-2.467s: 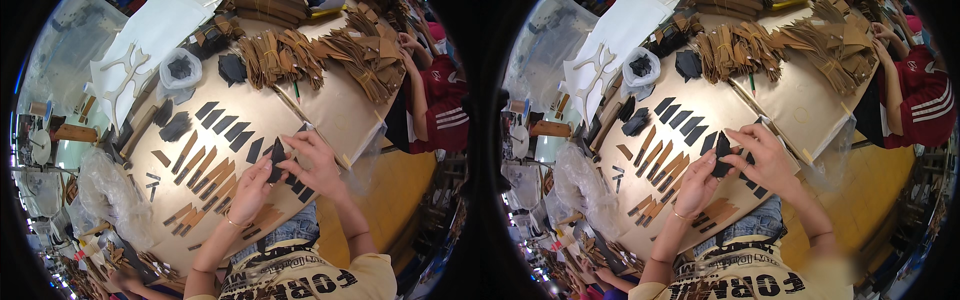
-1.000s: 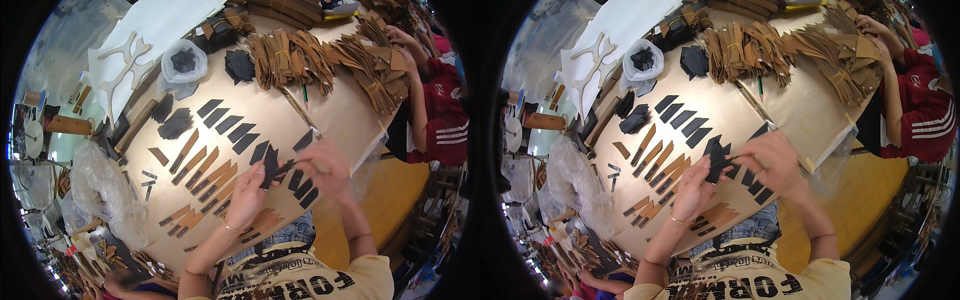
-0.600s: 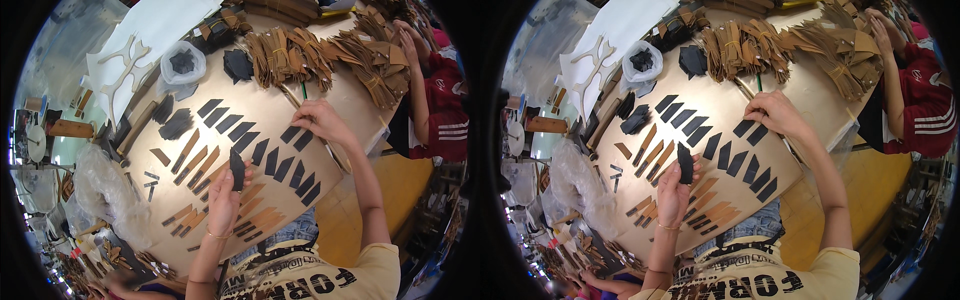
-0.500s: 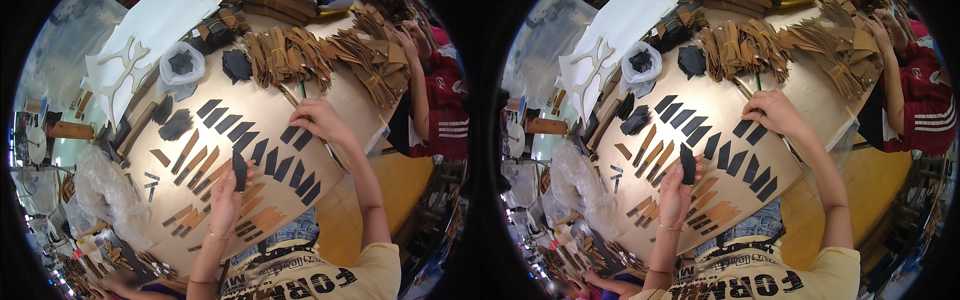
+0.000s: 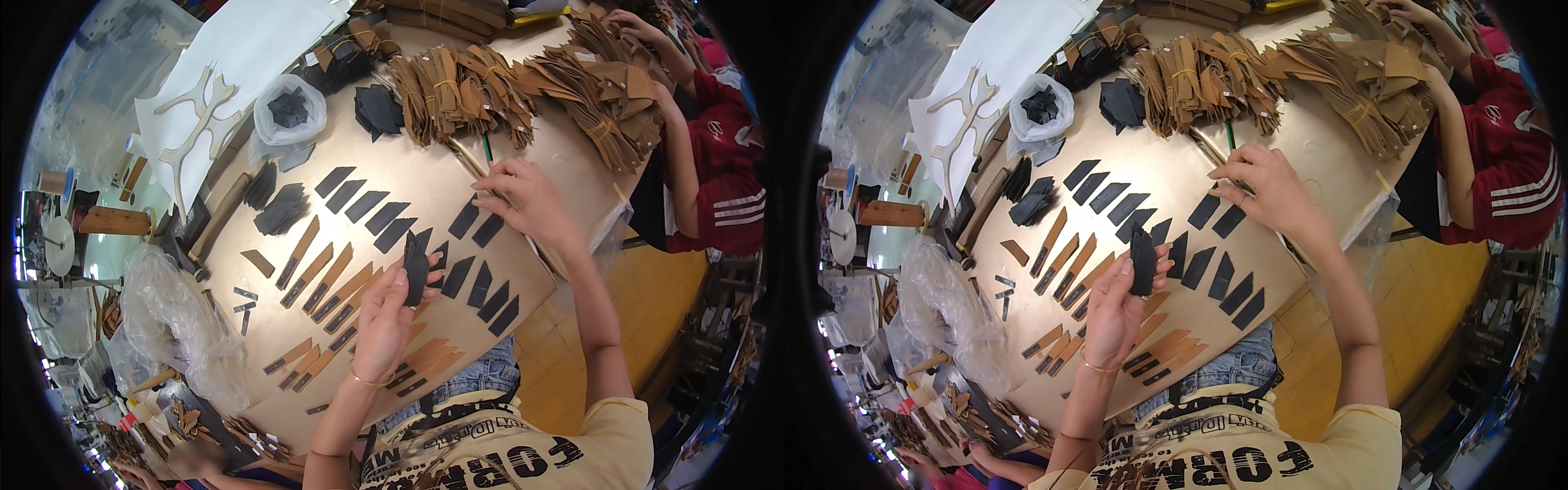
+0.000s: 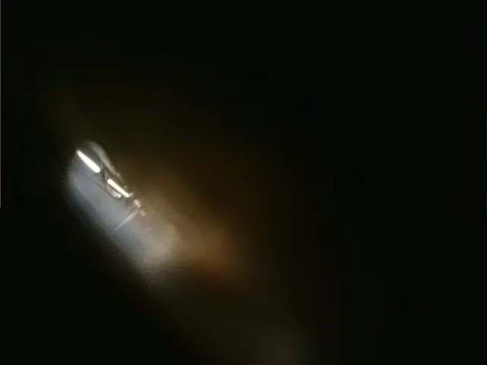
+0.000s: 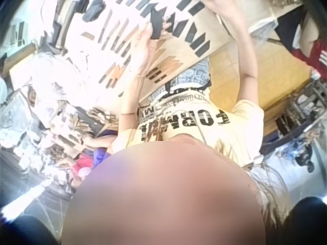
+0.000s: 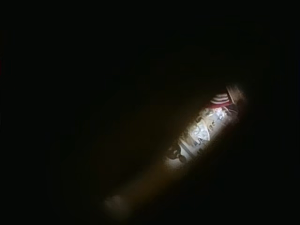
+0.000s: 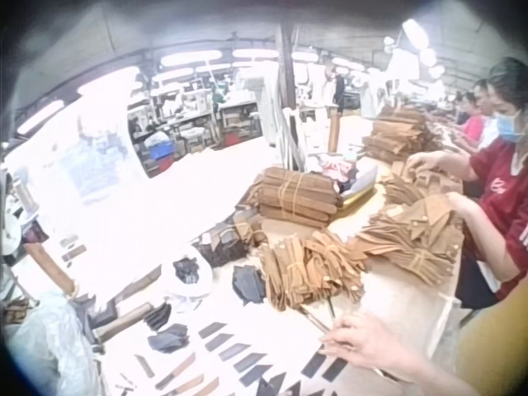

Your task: The person assembles small leather components by hand, aligning and pressing dark and light pieces together on a workbench. They repeatedly pick up pairs of pieces, fit them, and place the assembled units in rows on the table.

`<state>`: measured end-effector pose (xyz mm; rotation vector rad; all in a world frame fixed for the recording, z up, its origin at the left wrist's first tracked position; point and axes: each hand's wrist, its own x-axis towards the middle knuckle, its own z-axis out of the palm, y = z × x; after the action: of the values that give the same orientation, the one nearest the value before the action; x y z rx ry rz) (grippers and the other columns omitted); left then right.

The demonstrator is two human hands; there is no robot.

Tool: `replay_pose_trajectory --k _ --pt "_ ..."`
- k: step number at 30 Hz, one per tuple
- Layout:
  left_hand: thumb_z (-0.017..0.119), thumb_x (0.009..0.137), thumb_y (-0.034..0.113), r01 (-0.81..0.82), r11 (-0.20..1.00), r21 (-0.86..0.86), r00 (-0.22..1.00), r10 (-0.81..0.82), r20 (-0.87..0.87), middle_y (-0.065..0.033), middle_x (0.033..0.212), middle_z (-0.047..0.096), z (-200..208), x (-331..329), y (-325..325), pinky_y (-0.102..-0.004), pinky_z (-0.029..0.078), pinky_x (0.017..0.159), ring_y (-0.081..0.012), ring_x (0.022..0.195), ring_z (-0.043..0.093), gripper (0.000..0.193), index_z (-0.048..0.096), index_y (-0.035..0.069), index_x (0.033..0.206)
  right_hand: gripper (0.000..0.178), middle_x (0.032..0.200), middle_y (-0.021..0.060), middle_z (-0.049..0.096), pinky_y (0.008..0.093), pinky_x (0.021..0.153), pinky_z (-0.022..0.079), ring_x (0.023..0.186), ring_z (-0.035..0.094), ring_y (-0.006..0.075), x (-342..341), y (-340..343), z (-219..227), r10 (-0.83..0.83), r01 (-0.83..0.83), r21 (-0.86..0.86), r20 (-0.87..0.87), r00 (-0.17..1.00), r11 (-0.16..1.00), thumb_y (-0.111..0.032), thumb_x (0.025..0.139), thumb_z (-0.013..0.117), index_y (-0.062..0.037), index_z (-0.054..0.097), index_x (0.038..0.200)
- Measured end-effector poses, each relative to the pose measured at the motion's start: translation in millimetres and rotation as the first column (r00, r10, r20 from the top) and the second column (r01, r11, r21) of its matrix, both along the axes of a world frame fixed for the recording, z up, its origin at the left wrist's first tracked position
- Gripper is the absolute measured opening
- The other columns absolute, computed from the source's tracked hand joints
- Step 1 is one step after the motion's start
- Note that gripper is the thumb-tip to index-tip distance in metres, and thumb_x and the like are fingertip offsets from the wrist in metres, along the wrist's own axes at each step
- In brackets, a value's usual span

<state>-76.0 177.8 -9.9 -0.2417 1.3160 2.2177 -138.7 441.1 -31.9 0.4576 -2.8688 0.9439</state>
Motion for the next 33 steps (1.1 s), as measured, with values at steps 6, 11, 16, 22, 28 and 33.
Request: replay_pose_trajectory --k 6,11,16,22,28,33 --pt "0.038 0.107 0.017 0.07 0.996 -0.048 0.997 -0.069 0.019 -0.02 0.132 0.057 1.8 -9.6 5.2 -0.0332 0.049 0.097 -0.0221 0.115 0.06 0.04 0.047 -0.01 0.136 0.038 0.094 0.0084 0.065 0.0317 0.073 0.049 0.084 0.061 0.02 16.9 -44.3 15.4 0.121 -0.094 -0.438 0.035 0.992 0.894 -0.017 0.077 0.081 -0.0047 0.071 0.112" --pt "0.041 0.108 0.02 0.047 0.994 0.094 0.998 -0.05 0.031 -0.0079 0.127 0.061 0.3 -13.2 9.4 -0.0278 0.048 0.094 -0.0115 0.105 0.059 0.041 0.047 -0.003 0.141 0.047 0.094 0.0072 0.063 0.0352 0.076 0.047 0.087 0.06 0.0249 24.2 -69.5 22.3 0.089 -0.134 -0.228 -0.199 0.976 0.964 -0.031 0.076 0.08 -0.0079 0.069 0.115" --pt "0.041 0.108 0.021 0.023 0.989 0.148 1.0 -0.025 0.012 -0.0079 0.127 0.061 -1.9 -15.7 7.6 -0.0282 0.048 0.094 -0.0114 0.103 0.059 0.04 0.048 -0.004 0.139 0.041 0.091 0.006 0.063 0.0355 0.073 0.046 0.082 0.06 0.0233 32.7 -77.2 17.8 0.004 -0.054 -0.23 -0.214 0.977 0.972 -0.023 0.074 0.082 -0.005 0.071 0.109" --pt "0.039 0.107 0.018 -0.116 0.98 0.164 0.987 0.095 0.13 -0.0156 0.124 0.062 -4.7 -17.9 6.6 -0.0308 0.049 0.097 -0.0176 0.108 0.061 0.037 0.05 -0.009 0.131 0.02 0.082 0.005 0.067 0.0323 0.069 0.048 0.074 0.061 0.0193 31.6 -75.0 19.7 -0.068 -0.02 -0.352 -0.237 0.969 0.936 -0.011 0.079 0.079 -0.001 0.072 0.094" --pt "0.038 0.107 0.018 -0.231 0.973 0.009 0.973 0.231 -0.012 -0.0185 0.132 0.058 -5.3 -27.2 -20.8 -0.0325 0.048 0.098 -0.0219 0.116 0.059 0.039 0.049 -0.009 0.134 0.011 0.08 0.0068 0.07 0.0292 0.066 0.049 0.07 0.063 0.0171 -17.2 -41.5 12.2 -0.094 0.219 -0.329 0.355 0.93 0.919 -0.008 0.087 0.07 0.0021 0.07 0.089" --pt "0.039 0.106 0.019 -0.191 0.981 -0.021 0.981 0.19 -0.029 -0.0214 0.132 0.057 -4.3 -22.4 -25.1 -0.0317 0.05 0.096 -0.0218 0.114 0.06 0.043 0.044 -0.012 0.136 0.017 0.08 0.0072 0.069 0.0349 0.065 0.048 0.07 0.063 0.0249 -32.1 -37.9 -12.3 -0.121 0.126 -0.035 0.121 0.985 0.991 -0.017 0.087 0.072 -0.0012 0.072 0.092"
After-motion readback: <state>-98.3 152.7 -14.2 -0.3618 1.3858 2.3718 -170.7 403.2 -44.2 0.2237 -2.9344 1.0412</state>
